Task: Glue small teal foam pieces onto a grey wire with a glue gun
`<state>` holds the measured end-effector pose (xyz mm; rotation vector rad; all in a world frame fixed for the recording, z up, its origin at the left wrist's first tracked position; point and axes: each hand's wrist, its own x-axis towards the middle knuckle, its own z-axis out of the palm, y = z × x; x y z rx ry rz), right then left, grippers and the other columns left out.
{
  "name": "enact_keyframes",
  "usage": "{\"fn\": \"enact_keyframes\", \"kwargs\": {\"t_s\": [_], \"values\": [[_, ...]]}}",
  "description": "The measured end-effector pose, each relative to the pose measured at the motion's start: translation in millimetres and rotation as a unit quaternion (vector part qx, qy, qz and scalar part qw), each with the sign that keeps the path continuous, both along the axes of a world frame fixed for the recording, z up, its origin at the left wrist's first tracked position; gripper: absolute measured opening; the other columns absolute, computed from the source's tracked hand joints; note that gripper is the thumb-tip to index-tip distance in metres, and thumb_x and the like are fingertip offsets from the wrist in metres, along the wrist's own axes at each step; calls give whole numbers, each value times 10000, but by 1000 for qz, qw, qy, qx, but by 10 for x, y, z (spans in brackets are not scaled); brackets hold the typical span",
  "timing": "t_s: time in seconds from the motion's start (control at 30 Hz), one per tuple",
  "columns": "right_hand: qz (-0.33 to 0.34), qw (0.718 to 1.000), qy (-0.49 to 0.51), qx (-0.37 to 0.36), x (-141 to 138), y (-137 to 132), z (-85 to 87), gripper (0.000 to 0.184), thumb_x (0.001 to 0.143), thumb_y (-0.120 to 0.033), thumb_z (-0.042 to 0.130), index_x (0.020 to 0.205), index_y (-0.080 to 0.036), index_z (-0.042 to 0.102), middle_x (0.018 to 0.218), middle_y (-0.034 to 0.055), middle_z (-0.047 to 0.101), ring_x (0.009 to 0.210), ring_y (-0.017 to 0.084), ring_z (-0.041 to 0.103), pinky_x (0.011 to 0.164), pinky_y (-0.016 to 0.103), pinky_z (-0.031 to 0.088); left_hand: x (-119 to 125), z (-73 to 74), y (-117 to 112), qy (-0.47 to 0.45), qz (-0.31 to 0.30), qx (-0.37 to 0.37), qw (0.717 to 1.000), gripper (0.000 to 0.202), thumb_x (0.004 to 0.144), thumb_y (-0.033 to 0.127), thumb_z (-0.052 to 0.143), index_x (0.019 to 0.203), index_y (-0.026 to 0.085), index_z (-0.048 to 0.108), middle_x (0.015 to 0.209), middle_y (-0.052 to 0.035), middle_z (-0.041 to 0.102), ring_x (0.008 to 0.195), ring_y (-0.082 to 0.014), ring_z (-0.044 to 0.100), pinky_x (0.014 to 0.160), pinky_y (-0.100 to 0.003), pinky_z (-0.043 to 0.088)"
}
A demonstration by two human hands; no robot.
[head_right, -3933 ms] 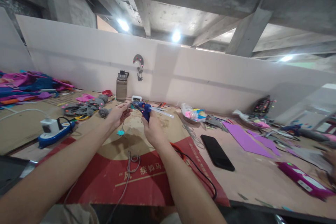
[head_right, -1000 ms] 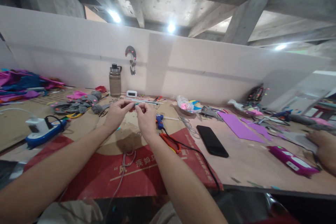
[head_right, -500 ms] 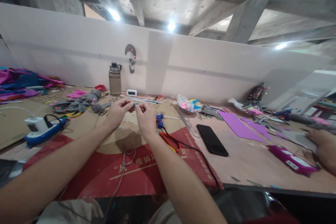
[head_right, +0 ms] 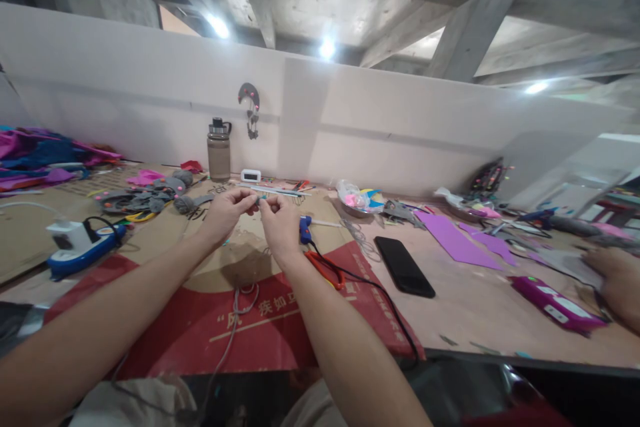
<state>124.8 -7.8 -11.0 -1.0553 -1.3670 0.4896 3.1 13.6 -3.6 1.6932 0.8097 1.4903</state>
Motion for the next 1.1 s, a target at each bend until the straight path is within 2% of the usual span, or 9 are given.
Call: {"fn": "enact_keyframes", "kwargs": {"t_s": [0.13, 0.23, 0.3, 0.47, 0.63, 0.87, 0.97, 1.1], "values": [[-16, 1000, -14, -3, 6, -4, 9, 232, 721, -393, 527, 689, -164, 546, 555, -51, 456, 509, 84, 374, 505, 217, 305, -12, 5, 1, 18, 5, 1, 1000, 191, 742, 327, 563, 755, 145, 618, 639, -4, 575, 591, -106, 509, 559, -227, 398], [-32, 999, -3, 6, 10, -16, 23, 269, 713, -385, 553, 863, -162, 536, 566, -74, 397, 510, 83, 366, 500, 209, 301, -24, 6, 12, 14, 1, -1, 1000, 182, 740, 326, 570, 749, 151, 619, 626, 1, 571, 569, -99, 489, 542, -222, 376], [-19, 1000, -4, 9, 13, -25, 30, 320, 717, -374, 555, 959, -165, 530, 557, -84, 360, 498, 82, 357, 486, 203, 289, -32, 4, 23, 7, -11, -10, 1000, 180, 734, 325, 579, 753, 152, 625, 625, -1, 572, 564, -99, 486, 531, -221, 367], [2, 1000, -5, -8, 30, -15, 20, 245, 730, -403, 533, 772, -165, 575, 504, -80, 321, 462, 71, 294, 447, 201, 231, -48, 8, 36, -24, -80, -62, 995, 186, 724, 317, 599, 724, 134, 633, 614, -13, 571, 559, -96, 488, 510, -218, 349], [-5, 1000, 10, -22, 54, 17, 0, 257, 722, -411, 536, 757, -159, 568, 511, -77, 329, 472, 70, 282, 448, 200, 224, -55, 30, 23, -72, -145, -111, 981, 259, 752, 364, 561, 760, 121, 653, 648, -38, 596, 580, -101, 519, 503, -218, 346], [10, 1000, 12, -24, 34, 13, -21, 237, 715, -392, 540, 753, -159, 560, 516, -72, 378, 465, 73, 304, 445, 206, 232, -28, -3, 46, -37, -95, -132, 986, 209, 649, 325, 680, 712, 132, 630, 575, 5, 549, 516, -69, 461, 489, -201, 321], [23, 999, 5, -21, 25, 20, -43, 233, 724, -394, 536, 752, -163, 550, 529, -67, 399, 474, 75, 322, 455, 206, 247, -32, -9, 61, -43, -88, -153, 983, 203, 647, 320, 677, 697, 135, 613, 548, 15, 522, 498, -64, 448, 472, -190, 305], [31, 999, -22, -10, 28, 40, -74, 238, 748, -404, 519, 780, -171, 555, 530, -72, 356, 485, 81, 308, 462, 211, 247, -51, 5, 56, -36, -86, -157, 983, 203, 660, 323, 668, 699, 138, 591, 530, 22, 499, 468, -54, 425, 427, -171, 271]]}}
